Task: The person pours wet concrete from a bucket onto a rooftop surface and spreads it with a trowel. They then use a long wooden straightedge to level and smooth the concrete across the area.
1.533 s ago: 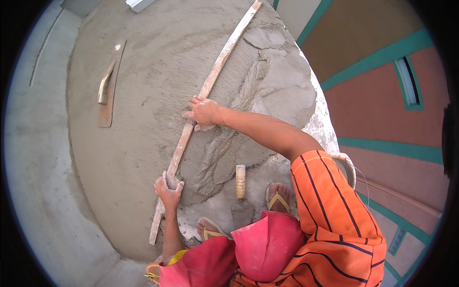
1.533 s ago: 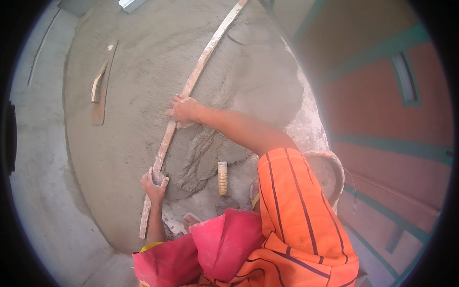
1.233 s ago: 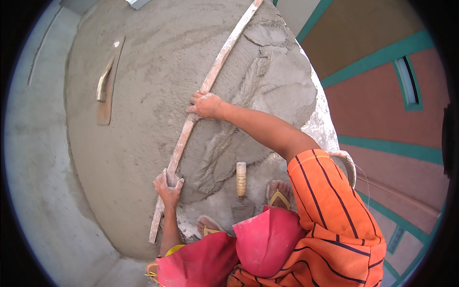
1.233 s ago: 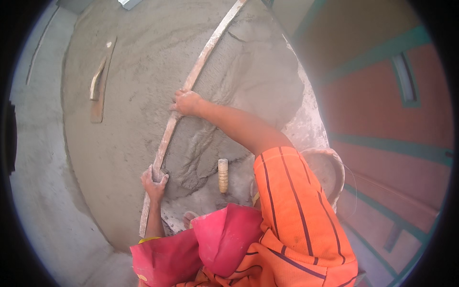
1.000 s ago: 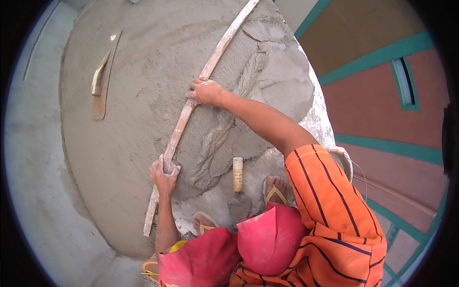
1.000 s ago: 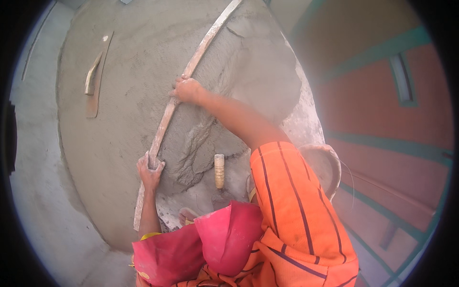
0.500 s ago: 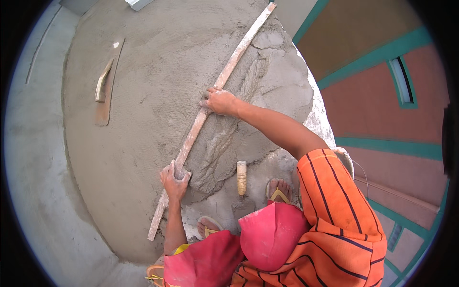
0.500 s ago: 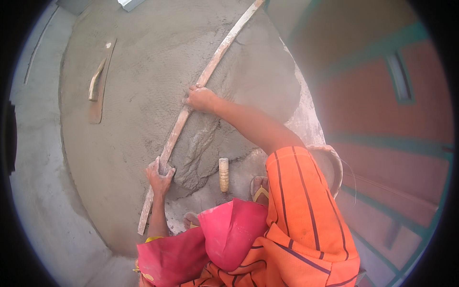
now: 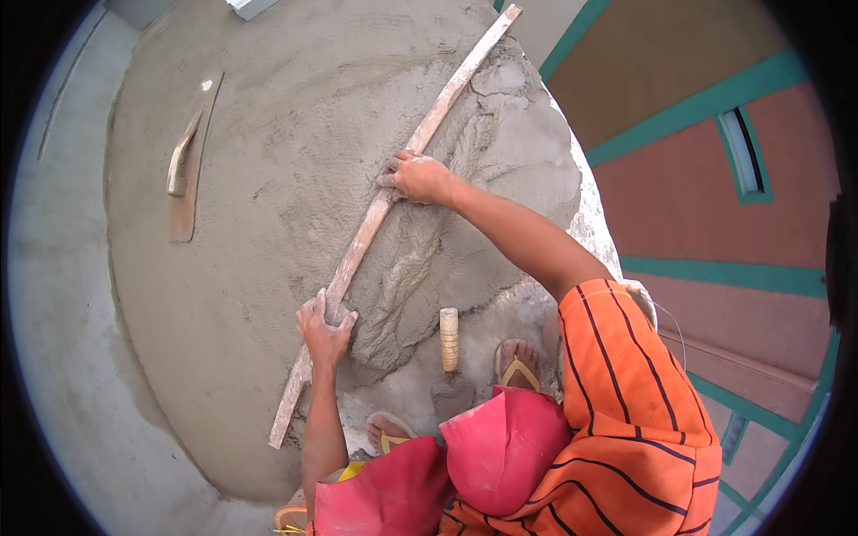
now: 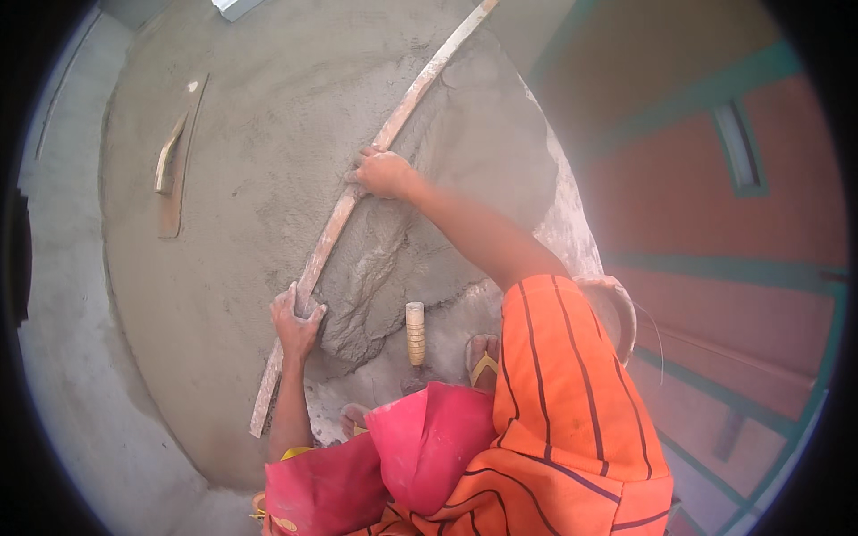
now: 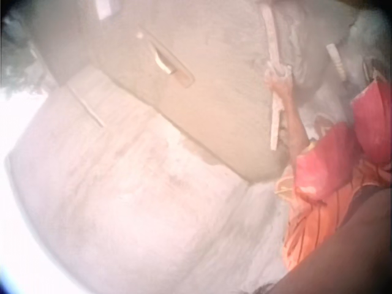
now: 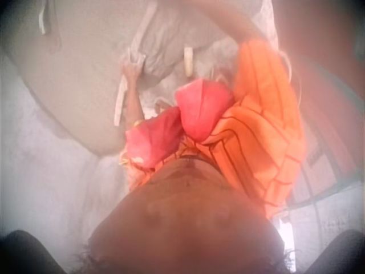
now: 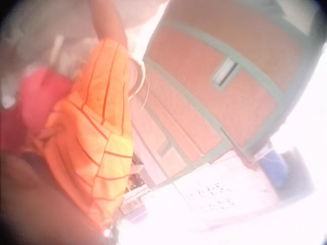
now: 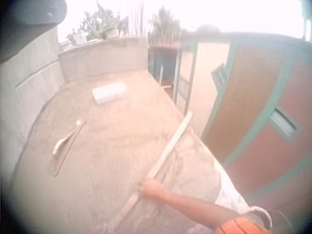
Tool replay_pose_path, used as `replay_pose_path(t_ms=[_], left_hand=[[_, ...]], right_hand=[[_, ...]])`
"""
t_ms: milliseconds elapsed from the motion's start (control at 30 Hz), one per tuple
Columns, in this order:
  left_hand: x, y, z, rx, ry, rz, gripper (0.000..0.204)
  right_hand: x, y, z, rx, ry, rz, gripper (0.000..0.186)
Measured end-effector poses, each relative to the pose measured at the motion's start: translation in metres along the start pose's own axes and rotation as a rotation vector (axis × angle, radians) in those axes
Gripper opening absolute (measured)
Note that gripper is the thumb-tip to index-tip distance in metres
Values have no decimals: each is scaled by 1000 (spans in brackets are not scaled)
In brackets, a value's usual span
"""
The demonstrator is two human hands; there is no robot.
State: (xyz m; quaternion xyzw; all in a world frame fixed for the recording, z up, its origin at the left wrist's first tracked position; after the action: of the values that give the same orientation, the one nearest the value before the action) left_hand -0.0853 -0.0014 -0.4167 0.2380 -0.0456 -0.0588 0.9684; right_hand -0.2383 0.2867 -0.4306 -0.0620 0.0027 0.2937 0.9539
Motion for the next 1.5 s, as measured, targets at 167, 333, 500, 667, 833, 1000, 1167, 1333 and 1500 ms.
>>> replay_pose_path(t_ms=[167,333,500,667,833,1000,1167,1333,1500], left_hand=[[-18,13,-3,1,-6,-3,75],[-1,11,-6,-23,-10,-9,76],[-32,21,-10,6,-15,7,77],[-17,31,-15,-23,-39,-21,76],[-35,28,-15,-13,-11,21,75],[-15,18,0,-8,65,11,71],[-17,12,-5,17,-45,-38,71],[19,-11,-8,13,-8,76,75],[29,-14,-1,-15,37,64,75]], right_hand=[[-1,16,-13,-6,-37,-76,28],[17,2,4,-48,-93,-81,32],[-10,41,-4,26,-105,-85,37],[22,33,-4,88,3,-41,38],[-11,46,-2,-9,-212,-88,36],[-2,21,10,-113,-77,-34,36],[15,10,32,-105,-83,-33,30],[6,-26,29,-79,-93,61,33],[10,-27,24,-86,-166,41,39]])
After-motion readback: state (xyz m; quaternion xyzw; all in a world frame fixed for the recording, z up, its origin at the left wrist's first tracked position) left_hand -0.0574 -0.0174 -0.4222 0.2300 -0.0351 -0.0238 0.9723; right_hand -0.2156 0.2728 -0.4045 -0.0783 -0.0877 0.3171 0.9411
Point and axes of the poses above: each hand's wrist, its own x-axis away from the middle knuckle, its own z-axis out of the back of the hand, y = z × x, the point moved 7 cm from there along -x, towards the middle knuckle, and after that the axes turned 1 degree about z, right-handed, at the moved point
